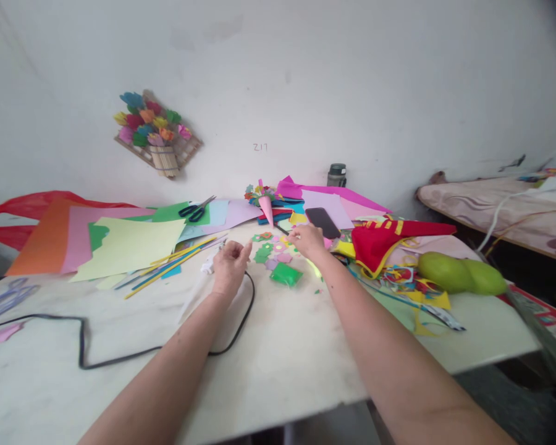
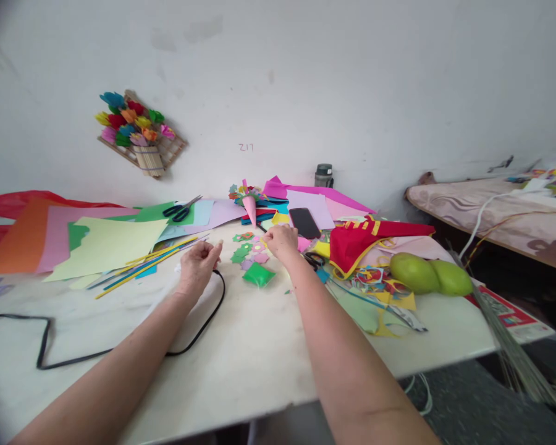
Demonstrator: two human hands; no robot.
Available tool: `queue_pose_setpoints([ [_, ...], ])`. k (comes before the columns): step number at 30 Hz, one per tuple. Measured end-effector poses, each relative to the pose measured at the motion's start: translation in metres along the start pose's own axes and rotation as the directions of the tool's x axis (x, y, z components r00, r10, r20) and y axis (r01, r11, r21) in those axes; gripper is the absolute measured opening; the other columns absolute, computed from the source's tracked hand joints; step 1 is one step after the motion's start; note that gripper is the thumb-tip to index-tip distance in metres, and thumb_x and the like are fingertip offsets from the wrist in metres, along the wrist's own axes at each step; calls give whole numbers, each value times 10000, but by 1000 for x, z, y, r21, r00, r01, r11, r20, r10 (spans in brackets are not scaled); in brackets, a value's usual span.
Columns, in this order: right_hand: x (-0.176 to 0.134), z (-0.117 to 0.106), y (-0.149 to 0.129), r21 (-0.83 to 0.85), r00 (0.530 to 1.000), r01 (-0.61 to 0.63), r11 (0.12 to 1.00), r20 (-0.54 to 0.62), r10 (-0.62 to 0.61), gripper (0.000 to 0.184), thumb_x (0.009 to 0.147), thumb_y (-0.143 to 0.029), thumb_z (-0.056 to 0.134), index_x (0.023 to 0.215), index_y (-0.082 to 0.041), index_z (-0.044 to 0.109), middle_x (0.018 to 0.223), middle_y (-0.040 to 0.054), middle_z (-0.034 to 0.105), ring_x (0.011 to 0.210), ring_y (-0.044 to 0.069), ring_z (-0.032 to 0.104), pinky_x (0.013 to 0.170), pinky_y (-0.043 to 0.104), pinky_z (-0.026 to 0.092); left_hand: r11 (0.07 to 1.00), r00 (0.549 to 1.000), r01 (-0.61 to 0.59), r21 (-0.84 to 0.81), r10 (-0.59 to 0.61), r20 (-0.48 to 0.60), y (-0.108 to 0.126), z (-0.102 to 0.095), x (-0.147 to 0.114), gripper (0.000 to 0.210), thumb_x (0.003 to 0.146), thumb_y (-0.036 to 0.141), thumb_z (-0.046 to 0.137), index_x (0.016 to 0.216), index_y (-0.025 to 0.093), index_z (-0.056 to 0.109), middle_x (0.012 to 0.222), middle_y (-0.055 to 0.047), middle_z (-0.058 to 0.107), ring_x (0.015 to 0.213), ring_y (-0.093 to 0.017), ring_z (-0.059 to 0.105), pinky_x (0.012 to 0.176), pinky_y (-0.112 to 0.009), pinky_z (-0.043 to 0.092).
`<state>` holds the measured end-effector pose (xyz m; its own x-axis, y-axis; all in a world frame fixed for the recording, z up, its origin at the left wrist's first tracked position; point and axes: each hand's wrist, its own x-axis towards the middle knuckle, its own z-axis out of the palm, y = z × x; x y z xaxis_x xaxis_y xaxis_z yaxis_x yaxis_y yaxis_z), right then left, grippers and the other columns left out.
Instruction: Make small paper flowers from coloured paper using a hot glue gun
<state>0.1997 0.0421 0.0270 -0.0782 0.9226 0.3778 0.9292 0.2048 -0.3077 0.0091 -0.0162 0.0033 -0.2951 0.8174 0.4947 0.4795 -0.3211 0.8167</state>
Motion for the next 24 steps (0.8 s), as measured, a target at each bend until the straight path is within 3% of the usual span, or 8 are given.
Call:
queue_pose_setpoints([
  [8, -2, -11, -3, -9, 999, 23, 1000, 33, -23, 153, 674, -355, 617, 669, -216, 682, 828, 16, 672, 869, 170, 542, 738, 264, 314, 983, 991, 113, -144, -100, 91, 3, 2, 0, 312, 638, 468, 597, 608, 162, 549, 514, -1, 578, 413, -82, 470, 419, -193, 372],
  [14, -1, -15, 2, -105, 999, 10, 994, 44, -6, 293, 780, -404, 482, 694, -210, 684, 812, 46, 677, 838, 181, 573, 704, 270, 329, 981, 992, 98, -169, -83, 94, 7, -4, 2, 335, 696, 470, 530, 637, 145, 590, 489, -9, 566, 410, -86, 478, 428, -199, 385],
  [20, 1, -23, 18, -122, 989, -143, 982, -51, 138, 424, 828, -461, 347, 776, -215, 688, 832, 71, 674, 836, 203, 587, 713, 291, 350, 983, 988, 93, -156, -71, 138, 12, -3, -2, 386, 737, 499, 451, 546, 173, 529, 473, -3, 558, 379, -91, 456, 417, -213, 370],
  [24, 2, -33, 38, -108, 956, -287, 952, -95, 277, 261, 788, -390, 449, 826, -252, 667, 881, 41, 665, 875, 211, 585, 778, 328, 353, 1000, 984, 24, 12, -26, 178, 14, 0, -6, 478, 763, 508, 398, 417, 187, 475, 362, 5, 477, 361, -98, 442, 445, -220, 360],
])
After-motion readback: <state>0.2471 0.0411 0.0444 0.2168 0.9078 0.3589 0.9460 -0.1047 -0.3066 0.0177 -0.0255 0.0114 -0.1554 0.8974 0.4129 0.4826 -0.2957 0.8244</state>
